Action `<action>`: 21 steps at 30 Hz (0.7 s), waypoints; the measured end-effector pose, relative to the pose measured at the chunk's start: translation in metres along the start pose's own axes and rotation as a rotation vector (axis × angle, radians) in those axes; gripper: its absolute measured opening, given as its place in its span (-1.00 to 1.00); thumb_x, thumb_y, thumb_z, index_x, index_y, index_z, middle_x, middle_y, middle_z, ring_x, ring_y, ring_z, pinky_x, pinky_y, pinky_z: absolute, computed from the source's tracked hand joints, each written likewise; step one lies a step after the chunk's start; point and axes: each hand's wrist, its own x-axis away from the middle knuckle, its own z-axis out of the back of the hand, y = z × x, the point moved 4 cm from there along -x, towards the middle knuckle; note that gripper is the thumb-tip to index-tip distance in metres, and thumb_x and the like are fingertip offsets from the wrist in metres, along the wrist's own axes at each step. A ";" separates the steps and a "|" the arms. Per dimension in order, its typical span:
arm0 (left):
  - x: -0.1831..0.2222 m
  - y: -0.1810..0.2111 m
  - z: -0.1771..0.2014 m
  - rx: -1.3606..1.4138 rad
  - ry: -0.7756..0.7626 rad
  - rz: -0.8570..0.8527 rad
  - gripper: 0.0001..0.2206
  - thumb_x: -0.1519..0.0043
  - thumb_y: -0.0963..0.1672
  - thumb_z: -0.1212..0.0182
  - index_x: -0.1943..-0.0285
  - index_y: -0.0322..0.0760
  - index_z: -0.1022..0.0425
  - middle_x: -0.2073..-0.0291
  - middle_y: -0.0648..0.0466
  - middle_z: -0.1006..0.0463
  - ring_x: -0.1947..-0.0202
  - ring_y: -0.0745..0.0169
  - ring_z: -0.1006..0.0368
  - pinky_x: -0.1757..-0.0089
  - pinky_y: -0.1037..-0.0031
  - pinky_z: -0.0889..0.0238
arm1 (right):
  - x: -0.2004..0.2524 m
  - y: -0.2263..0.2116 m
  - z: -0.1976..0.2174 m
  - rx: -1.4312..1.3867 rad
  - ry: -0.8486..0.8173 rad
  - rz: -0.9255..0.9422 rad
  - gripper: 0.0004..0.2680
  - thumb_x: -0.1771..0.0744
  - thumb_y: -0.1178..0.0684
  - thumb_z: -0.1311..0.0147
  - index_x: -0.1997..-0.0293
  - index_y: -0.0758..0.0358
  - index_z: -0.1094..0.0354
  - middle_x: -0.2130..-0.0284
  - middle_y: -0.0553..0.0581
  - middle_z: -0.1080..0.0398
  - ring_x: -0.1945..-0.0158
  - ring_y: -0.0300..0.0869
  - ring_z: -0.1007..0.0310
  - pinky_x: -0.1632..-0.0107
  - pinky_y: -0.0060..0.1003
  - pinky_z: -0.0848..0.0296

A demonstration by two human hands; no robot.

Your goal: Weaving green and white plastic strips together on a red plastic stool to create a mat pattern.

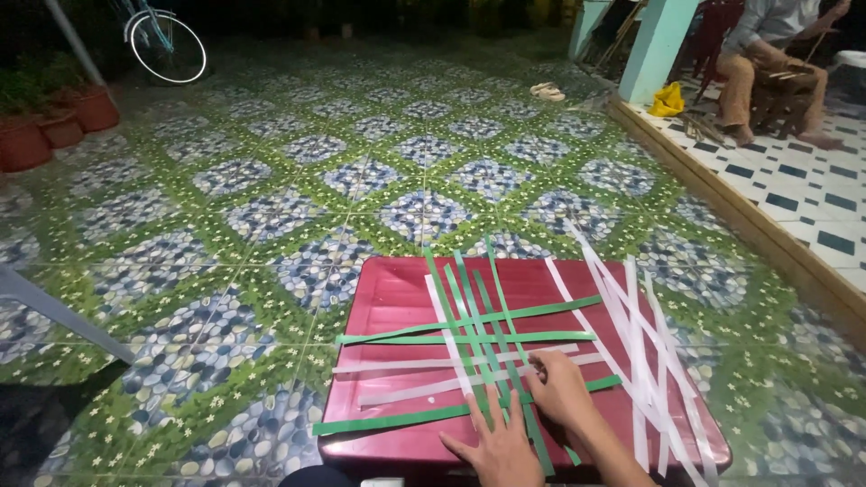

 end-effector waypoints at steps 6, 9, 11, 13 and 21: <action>-0.047 -0.005 -0.077 -0.086 1.203 -0.044 -0.37 0.22 -0.11 0.11 -0.16 0.18 -0.03 -0.28 0.14 0.07 -0.40 -0.04 0.34 -0.01 -0.60 0.38 | 0.014 -0.033 0.008 -0.159 -0.087 -0.177 -0.72 -0.22 0.12 0.00 -0.01 0.24 -0.26 0.03 0.15 -0.33 -0.02 -0.09 -0.36 -0.10 -0.24 -0.33; -0.044 -0.005 -0.073 -0.061 1.182 -0.028 -0.27 0.32 -0.16 0.01 -0.16 0.20 -0.05 -0.24 0.16 0.02 -0.34 0.09 0.26 -0.02 -0.57 0.40 | 0.004 -0.016 -0.005 -0.121 -0.026 -0.133 -0.83 -0.17 0.08 -0.02 0.23 0.11 -0.42 0.44 -0.08 -0.46 0.39 -0.32 -0.38 0.21 -0.45 -0.36; -0.048 -0.009 -0.076 -0.065 1.184 -0.053 -0.23 0.41 -0.14 -0.03 -0.15 0.17 -0.07 -0.26 0.13 0.04 -0.35 0.07 0.27 -0.01 -0.57 0.41 | -0.002 -0.002 -0.014 -0.119 -0.013 -0.112 -0.82 -0.17 0.07 -0.03 0.21 0.07 -0.41 0.39 -0.08 -0.45 0.36 -0.30 -0.39 0.18 -0.43 -0.36; -0.049 -0.011 -0.081 -0.070 1.178 -0.072 -0.18 0.50 -0.13 -0.08 -0.14 0.15 -0.08 -0.27 0.11 0.06 -0.35 0.05 0.29 0.01 -0.57 0.41 | 0.000 0.001 -0.016 -0.113 -0.010 -0.093 -0.80 -0.16 0.05 -0.04 0.20 0.04 -0.40 0.34 -0.07 -0.44 0.33 -0.29 -0.40 0.16 -0.42 -0.35; -0.042 -0.012 -0.069 -0.093 1.364 -0.018 -0.10 0.45 -0.17 0.13 -0.29 0.08 0.12 -0.31 0.15 0.13 -0.40 0.21 0.31 -0.13 -0.39 0.48 | 0.007 -0.007 -0.010 -0.106 -0.080 -0.062 -0.77 -0.21 0.03 -0.01 0.07 0.06 -0.33 0.20 -0.01 -0.37 0.24 -0.27 -0.42 0.10 -0.42 -0.39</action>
